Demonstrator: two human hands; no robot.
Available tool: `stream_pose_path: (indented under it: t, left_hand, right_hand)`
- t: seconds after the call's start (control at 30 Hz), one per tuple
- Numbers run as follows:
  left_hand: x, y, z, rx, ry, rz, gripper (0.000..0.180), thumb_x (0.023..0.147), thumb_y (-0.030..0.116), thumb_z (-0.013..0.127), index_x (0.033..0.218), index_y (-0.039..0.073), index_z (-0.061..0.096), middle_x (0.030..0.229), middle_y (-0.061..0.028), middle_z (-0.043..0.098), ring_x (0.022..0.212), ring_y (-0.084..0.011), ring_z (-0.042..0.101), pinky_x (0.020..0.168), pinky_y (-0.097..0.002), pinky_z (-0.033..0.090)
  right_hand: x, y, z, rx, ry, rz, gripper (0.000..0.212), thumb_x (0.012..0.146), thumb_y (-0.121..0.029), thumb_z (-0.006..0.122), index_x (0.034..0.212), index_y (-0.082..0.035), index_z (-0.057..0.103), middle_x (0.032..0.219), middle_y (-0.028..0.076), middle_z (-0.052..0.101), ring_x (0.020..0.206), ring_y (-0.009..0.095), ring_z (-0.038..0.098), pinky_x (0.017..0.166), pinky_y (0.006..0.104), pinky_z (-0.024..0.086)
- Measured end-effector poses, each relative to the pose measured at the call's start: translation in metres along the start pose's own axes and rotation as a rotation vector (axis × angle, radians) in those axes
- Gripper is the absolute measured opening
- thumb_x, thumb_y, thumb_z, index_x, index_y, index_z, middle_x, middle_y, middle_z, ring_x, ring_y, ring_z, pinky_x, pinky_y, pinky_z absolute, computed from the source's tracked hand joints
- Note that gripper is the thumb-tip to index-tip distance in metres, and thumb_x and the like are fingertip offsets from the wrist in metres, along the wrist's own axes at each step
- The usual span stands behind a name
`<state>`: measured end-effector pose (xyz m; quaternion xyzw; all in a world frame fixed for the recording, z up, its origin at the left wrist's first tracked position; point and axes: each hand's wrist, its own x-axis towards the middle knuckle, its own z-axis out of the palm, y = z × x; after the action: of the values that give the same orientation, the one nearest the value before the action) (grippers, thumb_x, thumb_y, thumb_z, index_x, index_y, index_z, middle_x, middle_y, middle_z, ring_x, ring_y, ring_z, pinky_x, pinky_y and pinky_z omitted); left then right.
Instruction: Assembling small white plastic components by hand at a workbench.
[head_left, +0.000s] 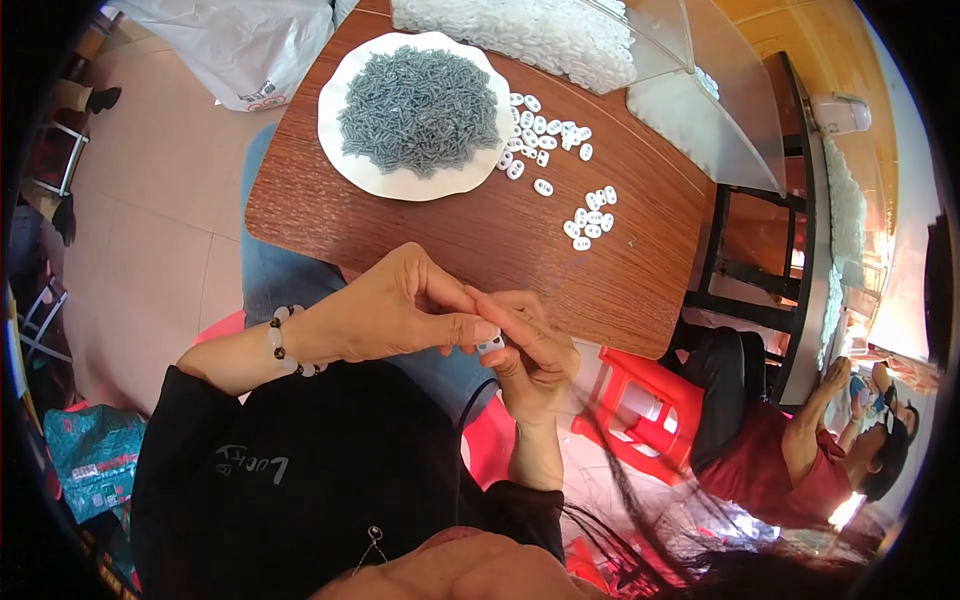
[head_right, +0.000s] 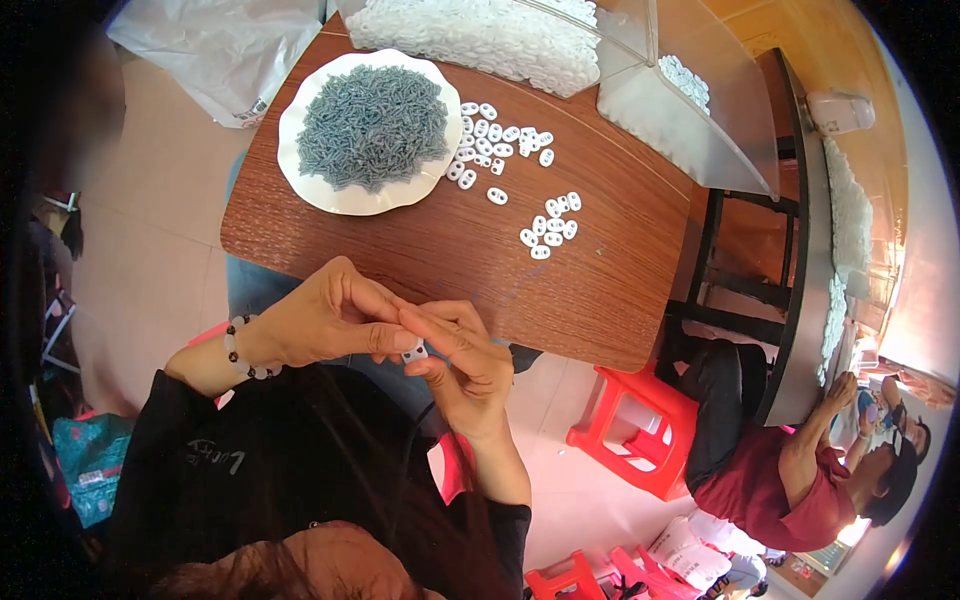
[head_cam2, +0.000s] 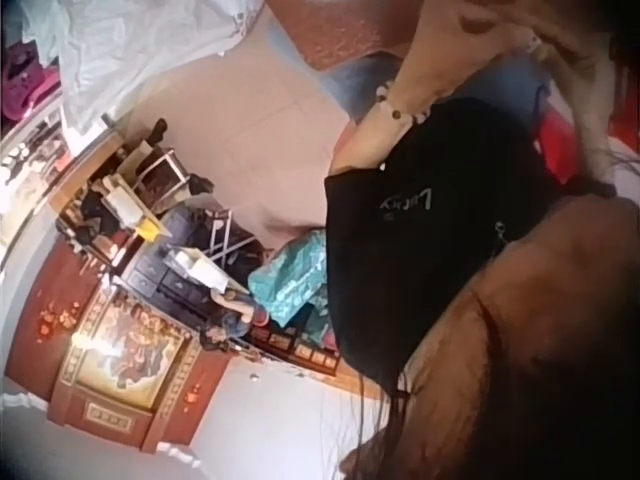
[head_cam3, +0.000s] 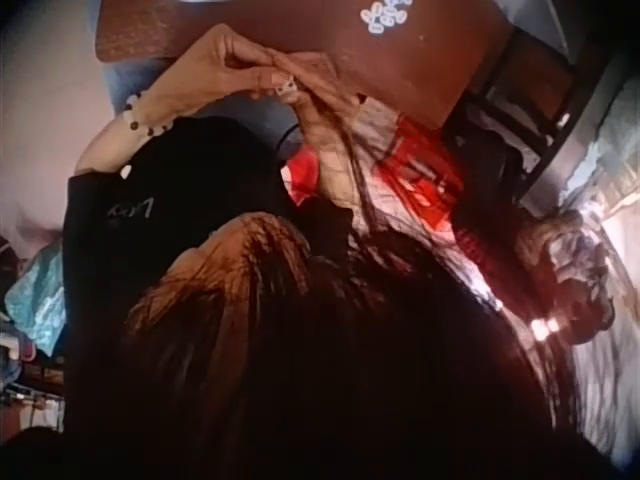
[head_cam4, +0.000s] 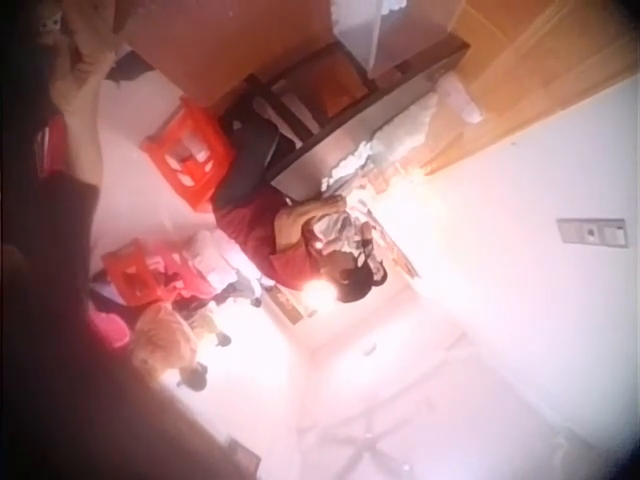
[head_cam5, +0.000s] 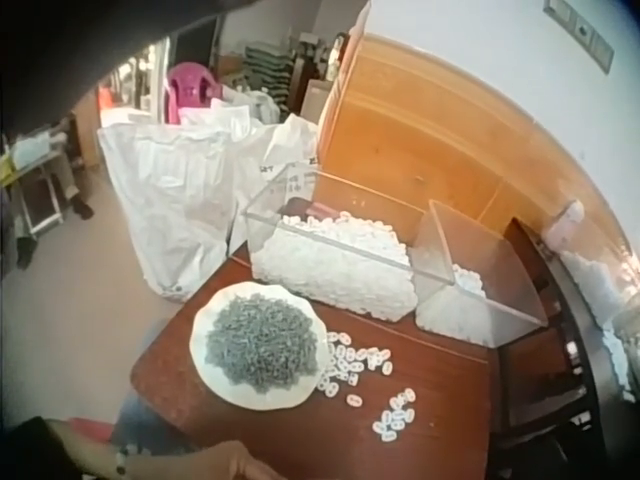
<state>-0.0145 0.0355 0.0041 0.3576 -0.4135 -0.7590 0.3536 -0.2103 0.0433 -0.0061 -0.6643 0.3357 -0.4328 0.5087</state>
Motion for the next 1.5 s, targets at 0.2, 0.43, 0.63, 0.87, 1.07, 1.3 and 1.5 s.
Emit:
stream_pose_path:
  t: [0.2,0.43,0.63,0.87,1.07,1.3,1.5]
  left_hand:
    - [-0.002,0.002,0.003,-0.024,0.001,-0.007,0.019,0.083,0.017,0.073,0.080,-0.003,0.073,0.065,-0.0038,0.064,0.058,-0.0045,0.051,0.053,-0.0211,0.040]
    - [-0.004,0.003,0.001,-0.005,-0.028,-0.023,0.019,0.083,0.018,0.073,0.087,-0.001,0.074,0.065,-0.0024,0.064,0.058,-0.0036,0.051,0.052,-0.0207,0.039]
    - [-0.007,0.005,0.001,-0.035,-0.009,-0.060,0.018,0.082,0.017,0.074,0.089,0.000,0.075,0.067,-0.0025,0.066,0.059,-0.0034,0.052,0.053,-0.0197,0.041]
    - [-0.008,-0.001,0.004,-0.086,-0.002,-0.029,0.015,0.084,0.012,0.071,0.091,0.000,0.074,0.068,-0.0046,0.067,0.063,-0.0048,0.057,0.056,-0.0200,0.043]
    - [-0.006,0.005,0.004,-0.050,-0.018,-0.078,0.017,0.088,0.011,0.067,0.091,-0.005,0.072,0.075,-0.0086,0.069,0.069,-0.0080,0.061,0.063,-0.0221,0.050]
    - [0.011,-0.004,0.006,-0.104,0.018,-0.017,0.022,0.091,0.018,0.065,0.091,-0.003,0.072,0.071,-0.0050,0.067,0.064,-0.0069,0.059,0.058,-0.0208,0.048]
    - [0.032,0.002,0.010,0.082,0.072,0.039,0.024,0.092,0.022,0.065,0.094,-0.001,0.072,0.075,-0.0043,0.068,0.067,-0.0059,0.059,0.059,-0.0203,0.048]
  right_hand:
    - [-0.003,-0.002,0.002,-0.064,0.009,-0.034,0.038,0.079,-0.016,0.073,0.112,0.002,0.067,0.102,0.013,0.070,0.093,0.026,0.060,0.080,0.0338,0.048]
    - [-0.003,-0.003,0.007,-0.084,0.061,-0.005,0.044,0.082,-0.037,0.070,0.104,0.001,0.069,0.093,0.015,0.071,0.091,0.024,0.061,0.075,0.0328,0.049]
    - [-0.004,-0.004,0.006,-0.019,0.021,0.026,0.036,0.075,-0.013,0.075,0.106,0.003,0.068,0.105,0.017,0.069,0.094,0.026,0.060,0.078,0.0333,0.051]
    - [-0.008,-0.002,0.015,-0.071,0.126,0.066,0.034,0.084,-0.031,0.070,0.100,-0.001,0.070,0.096,0.016,0.070,0.090,0.025,0.061,0.077,0.0334,0.050]
    - [-0.007,0.002,0.013,-0.139,0.119,-0.046,0.030,0.081,-0.015,0.072,0.104,0.003,0.069,0.100,0.015,0.071,0.089,0.025,0.062,0.077,0.0320,0.051]
    - [-0.004,0.014,0.003,0.001,0.150,0.086,0.035,0.086,-0.020,0.068,0.112,0.003,0.066,0.111,0.019,0.066,0.094,0.023,0.061,0.082,0.0321,0.049]
    - [0.005,0.020,-0.012,0.209,0.246,0.050,0.048,0.092,-0.031,0.062,0.124,0.005,0.057,0.114,0.017,0.065,0.103,0.019,0.059,0.085,0.0301,0.049]
